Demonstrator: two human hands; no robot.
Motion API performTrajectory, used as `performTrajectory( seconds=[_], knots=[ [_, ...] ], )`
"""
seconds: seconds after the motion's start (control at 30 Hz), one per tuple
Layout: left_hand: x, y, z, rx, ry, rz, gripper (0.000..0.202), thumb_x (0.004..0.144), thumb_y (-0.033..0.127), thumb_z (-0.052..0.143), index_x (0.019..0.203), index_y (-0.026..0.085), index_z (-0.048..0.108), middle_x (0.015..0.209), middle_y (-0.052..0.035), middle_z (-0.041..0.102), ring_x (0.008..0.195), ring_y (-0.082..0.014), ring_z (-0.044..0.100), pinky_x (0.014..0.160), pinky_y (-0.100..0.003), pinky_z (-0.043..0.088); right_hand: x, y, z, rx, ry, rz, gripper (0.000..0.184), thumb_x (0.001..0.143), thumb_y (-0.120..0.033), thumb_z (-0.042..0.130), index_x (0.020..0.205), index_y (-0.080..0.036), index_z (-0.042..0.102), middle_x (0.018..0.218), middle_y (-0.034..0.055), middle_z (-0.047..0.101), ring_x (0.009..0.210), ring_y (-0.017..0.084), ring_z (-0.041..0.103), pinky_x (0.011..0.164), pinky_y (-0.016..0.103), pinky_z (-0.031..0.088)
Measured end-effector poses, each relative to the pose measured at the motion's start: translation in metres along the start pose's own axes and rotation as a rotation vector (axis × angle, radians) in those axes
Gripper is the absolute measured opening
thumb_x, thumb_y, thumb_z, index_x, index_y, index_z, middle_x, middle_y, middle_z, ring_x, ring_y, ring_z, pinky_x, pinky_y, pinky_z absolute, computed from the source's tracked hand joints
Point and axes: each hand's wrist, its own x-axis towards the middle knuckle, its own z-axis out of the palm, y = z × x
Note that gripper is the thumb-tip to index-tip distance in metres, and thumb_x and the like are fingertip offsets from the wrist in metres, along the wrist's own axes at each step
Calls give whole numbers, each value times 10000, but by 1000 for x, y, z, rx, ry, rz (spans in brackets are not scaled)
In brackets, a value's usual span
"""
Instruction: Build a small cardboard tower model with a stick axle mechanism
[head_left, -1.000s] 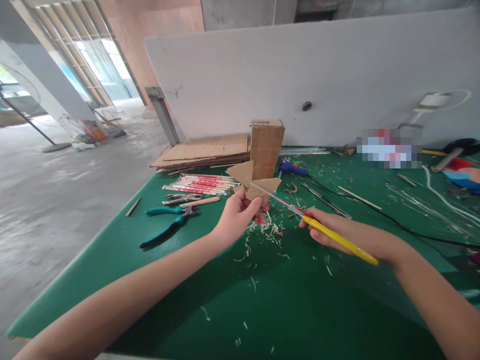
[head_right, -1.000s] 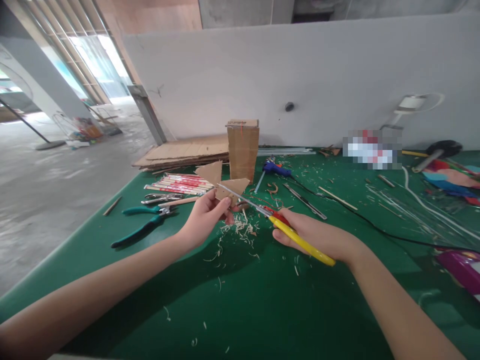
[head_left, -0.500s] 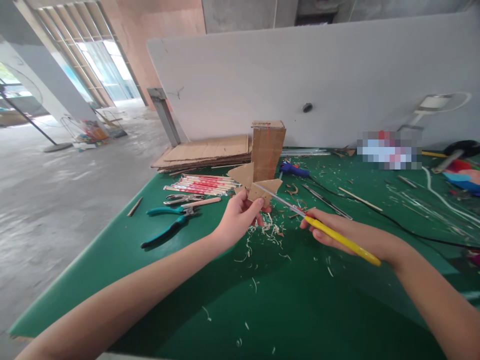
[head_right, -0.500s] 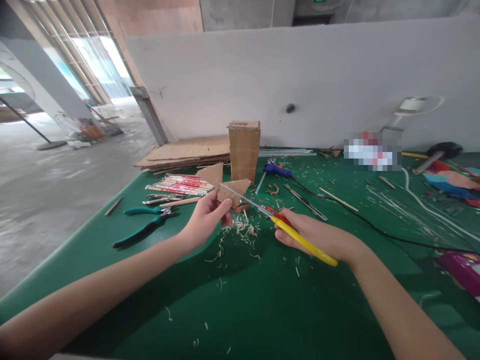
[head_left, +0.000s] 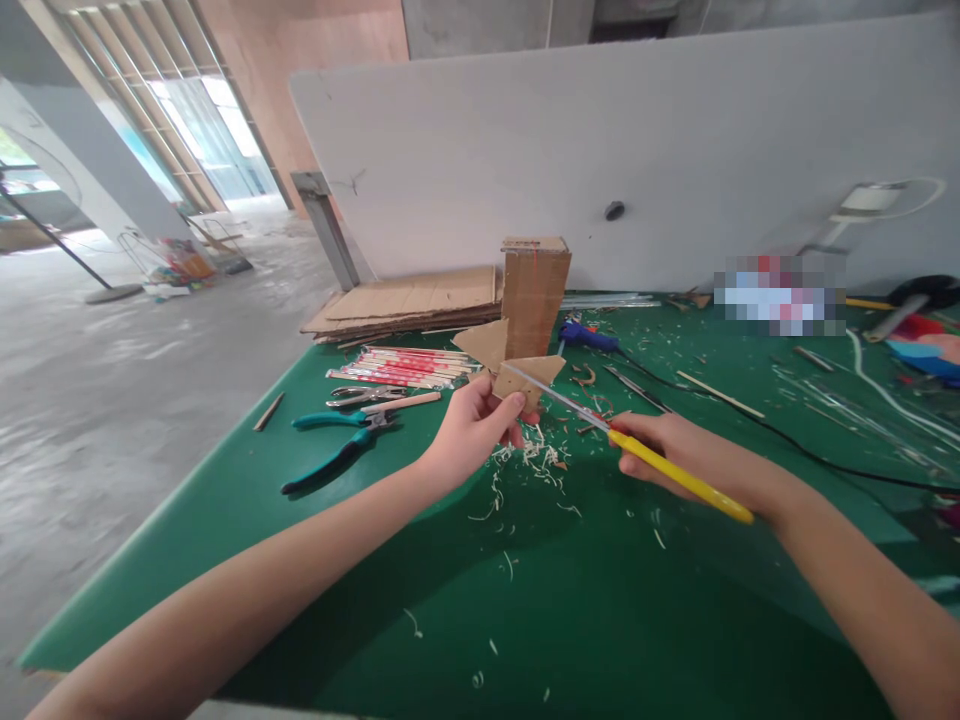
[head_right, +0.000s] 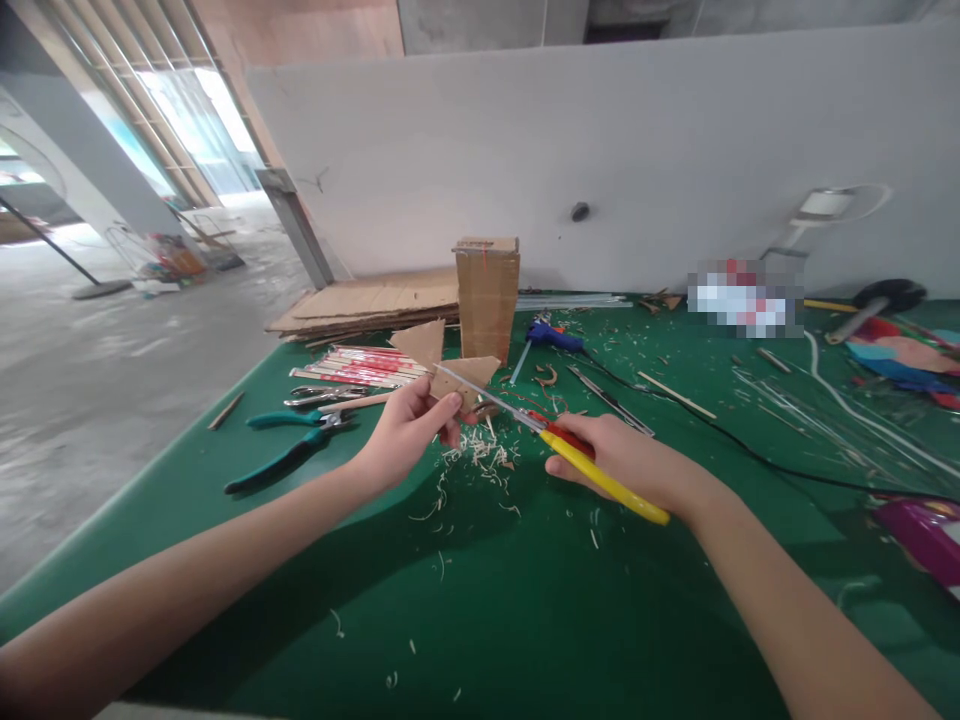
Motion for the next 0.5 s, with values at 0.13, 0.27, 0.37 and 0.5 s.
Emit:
performTrajectory(
  seconds=[0.13, 0.27, 0.37, 0.5],
  knots=[
    [2, 5, -1, 0, -8, 17, 156, 845, 288, 556, 853, 143, 498, 671, -16, 649, 475, -64, 549, 491, -207, 438, -1, -1, 0, -56, 58, 55, 434, 786, -573, 527, 1028, -216, 574, 752, 33, 618, 581, 151, 506, 547, 300, 376],
    [3, 7, -3, 9, 3, 28, 135, 847, 272, 547, 847, 147, 499, 657, -17, 642, 479, -71, 556, 488, -210, 437, 1, 0, 3, -76, 69, 55, 398, 800, -573, 507, 968, -217, 564, 704, 16, 587, 563, 145, 488, 536, 299, 368],
    [3, 6, -3, 8, 14, 27, 123, 859, 269, 531, 875, 153, 496, 687, -16, 645, 483, -72, 563, 489, -213, 430, 3, 1, 7, -18, 43, -9, 321, 819, -525, 505, 887, -212, 534, 705, 11, 566, 554, 132, 475, 521, 287, 369],
    [2, 4, -1, -22, 35, 21, 132, 869, 281, 518, 879, 153, 492, 714, -22, 642, 480, -67, 556, 479, -208, 408, 2, 1, 10, 58, -4, -50, 294, 830, -501, 501, 899, -215, 514, 783, 33, 591, 610, 139, 505, 555, 286, 407]
  ],
)
